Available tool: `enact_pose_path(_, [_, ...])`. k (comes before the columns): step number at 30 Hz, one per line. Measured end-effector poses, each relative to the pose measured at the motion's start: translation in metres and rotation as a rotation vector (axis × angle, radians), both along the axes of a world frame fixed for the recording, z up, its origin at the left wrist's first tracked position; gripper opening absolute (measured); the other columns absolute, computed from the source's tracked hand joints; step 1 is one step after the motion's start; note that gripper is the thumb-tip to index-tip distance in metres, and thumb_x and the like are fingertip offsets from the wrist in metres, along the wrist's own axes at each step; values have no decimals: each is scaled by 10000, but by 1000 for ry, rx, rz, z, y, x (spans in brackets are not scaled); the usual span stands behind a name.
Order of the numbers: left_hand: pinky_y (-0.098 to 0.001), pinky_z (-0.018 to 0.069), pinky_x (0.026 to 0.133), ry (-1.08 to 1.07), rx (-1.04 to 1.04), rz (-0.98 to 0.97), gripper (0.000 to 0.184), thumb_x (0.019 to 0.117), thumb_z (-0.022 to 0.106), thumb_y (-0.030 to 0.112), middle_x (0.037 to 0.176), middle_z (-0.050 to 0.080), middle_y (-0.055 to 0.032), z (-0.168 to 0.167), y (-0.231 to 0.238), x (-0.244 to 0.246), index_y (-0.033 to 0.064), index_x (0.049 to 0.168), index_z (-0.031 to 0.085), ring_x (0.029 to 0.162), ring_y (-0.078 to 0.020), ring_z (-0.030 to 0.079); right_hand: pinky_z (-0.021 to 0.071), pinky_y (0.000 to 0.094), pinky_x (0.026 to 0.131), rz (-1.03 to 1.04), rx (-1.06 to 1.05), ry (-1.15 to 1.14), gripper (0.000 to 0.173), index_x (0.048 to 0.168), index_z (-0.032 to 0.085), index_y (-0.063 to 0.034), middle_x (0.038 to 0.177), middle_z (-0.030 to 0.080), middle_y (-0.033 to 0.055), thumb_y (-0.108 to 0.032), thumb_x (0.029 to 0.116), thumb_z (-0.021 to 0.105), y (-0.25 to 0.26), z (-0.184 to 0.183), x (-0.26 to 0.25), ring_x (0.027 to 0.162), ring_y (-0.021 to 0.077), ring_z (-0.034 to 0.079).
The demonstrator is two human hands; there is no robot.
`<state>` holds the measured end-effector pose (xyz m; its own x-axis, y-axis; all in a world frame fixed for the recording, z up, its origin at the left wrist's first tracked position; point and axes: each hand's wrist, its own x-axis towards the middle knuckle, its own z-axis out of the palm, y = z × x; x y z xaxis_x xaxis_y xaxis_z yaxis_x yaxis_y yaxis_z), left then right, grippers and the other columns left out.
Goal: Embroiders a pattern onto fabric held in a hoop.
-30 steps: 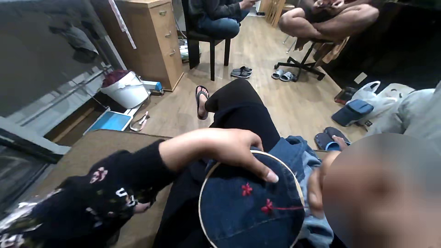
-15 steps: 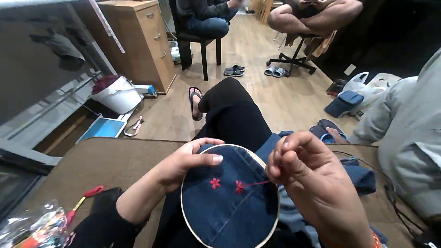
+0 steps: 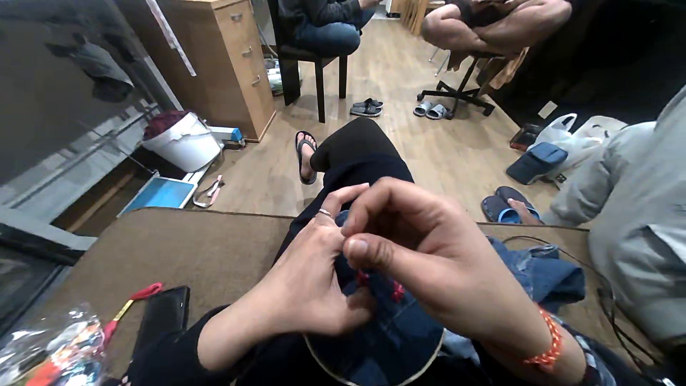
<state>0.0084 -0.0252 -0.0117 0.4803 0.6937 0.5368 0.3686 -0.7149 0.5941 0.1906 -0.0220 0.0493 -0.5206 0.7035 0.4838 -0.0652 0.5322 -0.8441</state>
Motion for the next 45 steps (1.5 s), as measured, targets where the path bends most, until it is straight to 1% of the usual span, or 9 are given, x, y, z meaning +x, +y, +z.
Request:
enact_pose_path(5, [-221,539,769,99,16,230,538,820,715,615,989,667,15,8,-12,9,126,1043,695,911,-11,632,561,192,561,-12,19,-53,57,970,650,-61,790,656,1,-18,935,665,4,7,-7,656,70,640])
enact_pose_path(8, [-231,547,636,186,-127,341,590,774,741,634,1106,614,-12,11,-10,13,141,1095,695,819,-17,634,558,192,561,-25,43,-61,55,983,652,-61,796,659,-5,-27,941,666,4,4,-2,661,68,639])
enact_pose_path(10, [-303,577,690,168,-269,320,726,711,796,609,1110,611,51,9,-4,12,215,1284,587,903,-44,643,562,201,532,-42,27,-50,70,1001,658,-66,810,661,1,-31,940,662,2,-1,7,636,78,635])
enact_pose_path(13, [-310,602,748,110,-470,243,878,635,878,544,1073,643,113,14,4,7,319,1382,475,919,-32,654,587,219,545,-84,-10,-18,97,1028,671,-83,842,675,11,-48,937,673,-4,-12,26,640,95,648])
enact_pose_path(17, [-276,636,668,74,-697,125,935,634,929,438,1016,725,80,23,9,0,335,1416,428,802,-61,723,608,206,611,-187,-73,54,107,1058,726,-150,935,675,-11,-148,952,713,-23,-34,50,692,61,658])
enact_pose_path(21, [-328,641,729,72,-879,42,863,648,943,288,1067,718,9,26,16,0,313,1392,505,872,-118,727,615,188,654,-337,-61,10,112,1074,708,-138,959,692,-47,-170,966,713,-54,-52,60,762,19,680])
enact_pose_path(27, [-333,650,716,23,-1026,-25,808,676,919,65,1085,731,-36,31,19,6,267,1373,565,874,-165,741,543,168,785,-534,242,-170,59,1000,701,-104,944,679,10,-158,976,703,-76,-77,45,889,33,647])
enact_pose_path(32, [-319,647,693,12,-1005,-20,824,658,911,61,1066,738,-35,35,15,4,267,1380,571,859,-164,742,467,143,694,-673,321,-380,96,938,746,-68,777,597,51,-160,943,719,-91,-75,33,760,87,569])
enact_pose_path(45, [-290,635,716,162,-801,66,782,629,936,292,1045,719,53,35,9,7,310,1325,580,875,-69,715,459,157,596,-744,328,-510,122,894,752,-24,715,590,59,-114,914,672,-95,-72,31,654,92,554])
